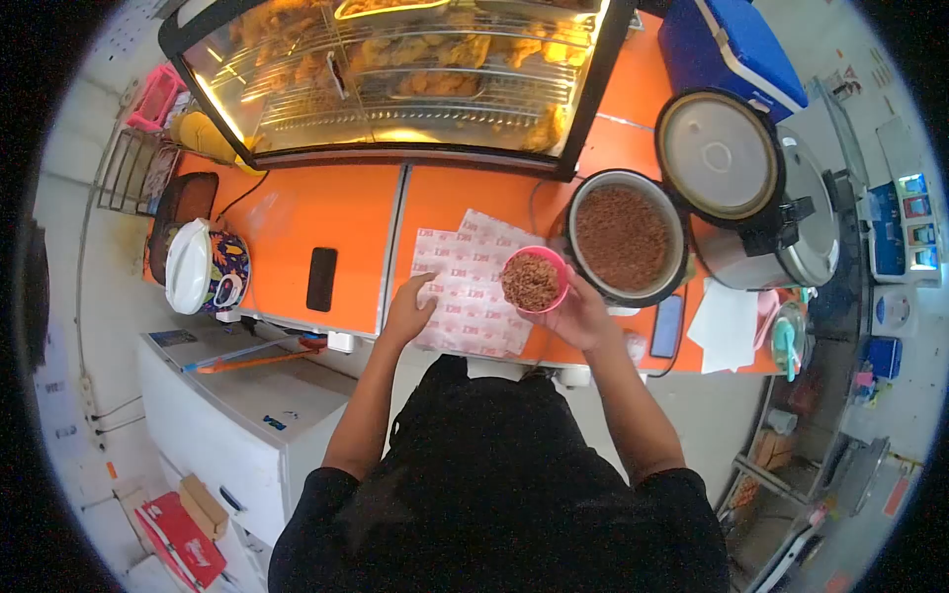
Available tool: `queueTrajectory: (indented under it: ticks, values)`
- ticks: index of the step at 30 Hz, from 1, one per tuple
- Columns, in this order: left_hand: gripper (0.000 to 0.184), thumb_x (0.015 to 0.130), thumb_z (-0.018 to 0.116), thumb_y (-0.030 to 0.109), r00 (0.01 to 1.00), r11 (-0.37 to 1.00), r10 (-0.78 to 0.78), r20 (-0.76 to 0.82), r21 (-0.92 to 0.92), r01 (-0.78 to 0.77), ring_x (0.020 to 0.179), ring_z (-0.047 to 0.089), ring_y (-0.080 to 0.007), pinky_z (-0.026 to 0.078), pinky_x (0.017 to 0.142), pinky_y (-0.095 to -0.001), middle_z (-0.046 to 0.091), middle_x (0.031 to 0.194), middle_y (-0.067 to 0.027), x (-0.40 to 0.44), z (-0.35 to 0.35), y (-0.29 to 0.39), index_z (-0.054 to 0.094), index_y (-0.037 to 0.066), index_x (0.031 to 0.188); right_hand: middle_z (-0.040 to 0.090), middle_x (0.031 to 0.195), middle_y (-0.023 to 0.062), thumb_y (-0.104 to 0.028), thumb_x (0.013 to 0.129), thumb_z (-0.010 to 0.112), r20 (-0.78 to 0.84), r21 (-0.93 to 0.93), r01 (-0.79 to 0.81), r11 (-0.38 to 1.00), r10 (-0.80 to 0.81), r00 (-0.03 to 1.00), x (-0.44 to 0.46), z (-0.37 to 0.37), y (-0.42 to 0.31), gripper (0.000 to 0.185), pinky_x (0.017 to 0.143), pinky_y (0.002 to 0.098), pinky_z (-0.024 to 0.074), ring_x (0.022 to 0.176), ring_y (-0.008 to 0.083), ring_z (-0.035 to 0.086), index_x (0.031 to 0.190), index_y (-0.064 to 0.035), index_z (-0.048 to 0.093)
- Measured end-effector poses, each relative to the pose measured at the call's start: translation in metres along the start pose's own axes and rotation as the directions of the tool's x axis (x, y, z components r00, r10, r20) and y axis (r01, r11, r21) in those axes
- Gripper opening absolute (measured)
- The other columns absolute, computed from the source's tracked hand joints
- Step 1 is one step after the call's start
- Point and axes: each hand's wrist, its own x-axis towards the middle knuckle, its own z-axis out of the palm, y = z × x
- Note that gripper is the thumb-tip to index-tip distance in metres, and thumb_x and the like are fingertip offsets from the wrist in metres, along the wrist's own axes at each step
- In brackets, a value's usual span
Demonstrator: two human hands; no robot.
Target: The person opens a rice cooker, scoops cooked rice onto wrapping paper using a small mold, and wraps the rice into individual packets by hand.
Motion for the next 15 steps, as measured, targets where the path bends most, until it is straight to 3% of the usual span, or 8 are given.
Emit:
queueTrajectory:
  ticks: [2,5,6,8,9,10,13,15]
  values:
    - [0.081,0.080,0.084,0.034,0.981,0.909,0.182,0.071,0.369,-0.195,0.144,0.044,-0.0342,0.040,0.114,-0.0518,0.048,0.156,-0.0126,0.012,-0.014,-0.027,0.049,0.011,0.149,0.050,0.151,0.0205,-0.057,0.106,0.042,0.036,0.170,-0.084,0.982,0.079,0.996,0.027,0.001,0.033,0.067,0.106,0.0534,0.0491,0.131,0.0398,0.057,0.153,-0.0081,0.043]
    - [0.119,0.065,0.090,0.052,0.955,0.802,0.130,0.265,0.539,-0.258,0.154,0.025,-0.0356,0.025,0.119,-0.0646,0.029,0.167,-0.0127,0.031,-0.027,-0.031,0.031,0.012,0.161,0.052,0.149,0.0202,-0.054,0.107,0.040,-0.349,-0.001,0.045,0.999,-0.043,0.936,0.075,-0.046,0.094,0.061,0.106,0.0520,0.0501,0.131,0.0390,0.057,0.147,-0.0093,0.051]
    - [0.136,0.056,0.091,0.060,0.948,0.784,0.100,0.303,0.563,-0.263,0.157,0.019,-0.0337,0.021,0.118,-0.0688,0.020,0.171,-0.0101,0.037,-0.023,-0.044,0.022,0.015,0.164,0.053,0.146,0.0204,-0.042,0.104,0.053,-0.397,-0.110,0.162,0.981,-0.193,0.897,0.091,-0.043,0.111,0.049,0.106,0.0517,0.0480,0.131,0.0376,0.054,0.140,-0.0081,0.057]
    - [0.138,0.055,0.091,0.062,0.941,0.795,0.062,0.332,0.553,-0.248,0.157,0.018,-0.0328,0.021,0.118,-0.0676,0.019,0.171,-0.0086,0.041,-0.029,-0.047,0.021,0.017,0.165,0.051,0.144,0.0202,-0.033,0.098,0.062,-0.187,-0.894,0.137,0.427,-0.633,0.752,0.119,-0.052,0.137,0.049,0.108,0.0504,0.0454,0.132,0.0374,0.051,0.139,-0.0082,0.057]
    - [0.138,0.055,0.090,0.063,0.937,0.800,0.042,0.346,0.551,-0.239,0.157,0.018,-0.0324,0.021,0.118,-0.0670,0.019,0.172,-0.0079,0.043,-0.031,-0.047,0.021,0.018,0.165,0.050,0.142,0.0202,-0.029,0.095,0.066,0.054,-0.998,0.032,-0.045,-0.712,0.700,0.131,-0.057,0.150,0.050,0.109,0.0497,0.0441,0.132,0.0373,0.049,0.139,-0.0082,0.056]
    - [0.140,0.053,0.089,0.065,0.938,0.791,0.021,0.345,0.568,-0.227,0.158,0.017,-0.0307,0.021,0.119,-0.0649,0.017,0.173,-0.0057,0.044,-0.030,-0.048,0.020,0.020,0.166,0.049,0.142,0.0203,-0.021,0.084,0.075,0.071,-0.960,-0.129,-0.248,-0.662,0.746,0.140,-0.043,0.160,0.054,0.111,0.0551,0.0387,0.131,0.0413,0.045,0.134,-0.0092,0.061]
    - [0.142,0.054,0.090,0.065,0.939,0.784,0.041,0.342,0.572,-0.243,0.159,0.013,-0.0273,0.023,0.117,-0.0653,0.013,0.174,-0.0045,0.045,-0.027,-0.056,0.016,0.019,0.167,0.048,0.144,0.0205,-0.024,0.081,0.076,0.324,-0.756,-0.119,-0.643,-0.526,0.787,0.159,-0.076,0.191,0.055,0.113,0.0581,0.0348,0.133,0.0435,0.043,0.134,-0.0153,0.063]
    - [0.143,0.054,0.089,0.065,0.940,0.781,0.033,0.339,0.578,-0.236,0.159,0.013,-0.0267,0.022,0.118,-0.0649,0.012,0.174,-0.0043,0.049,-0.029,-0.058,0.015,0.019,0.167,0.046,0.149,0.0212,-0.027,0.081,0.075,0.257,-0.767,-0.153,-0.624,-0.516,0.817,0.165,-0.081,0.191,0.053,0.118,0.0596,0.0278,0.140,0.0424,0.040,0.132,-0.0182,0.066]
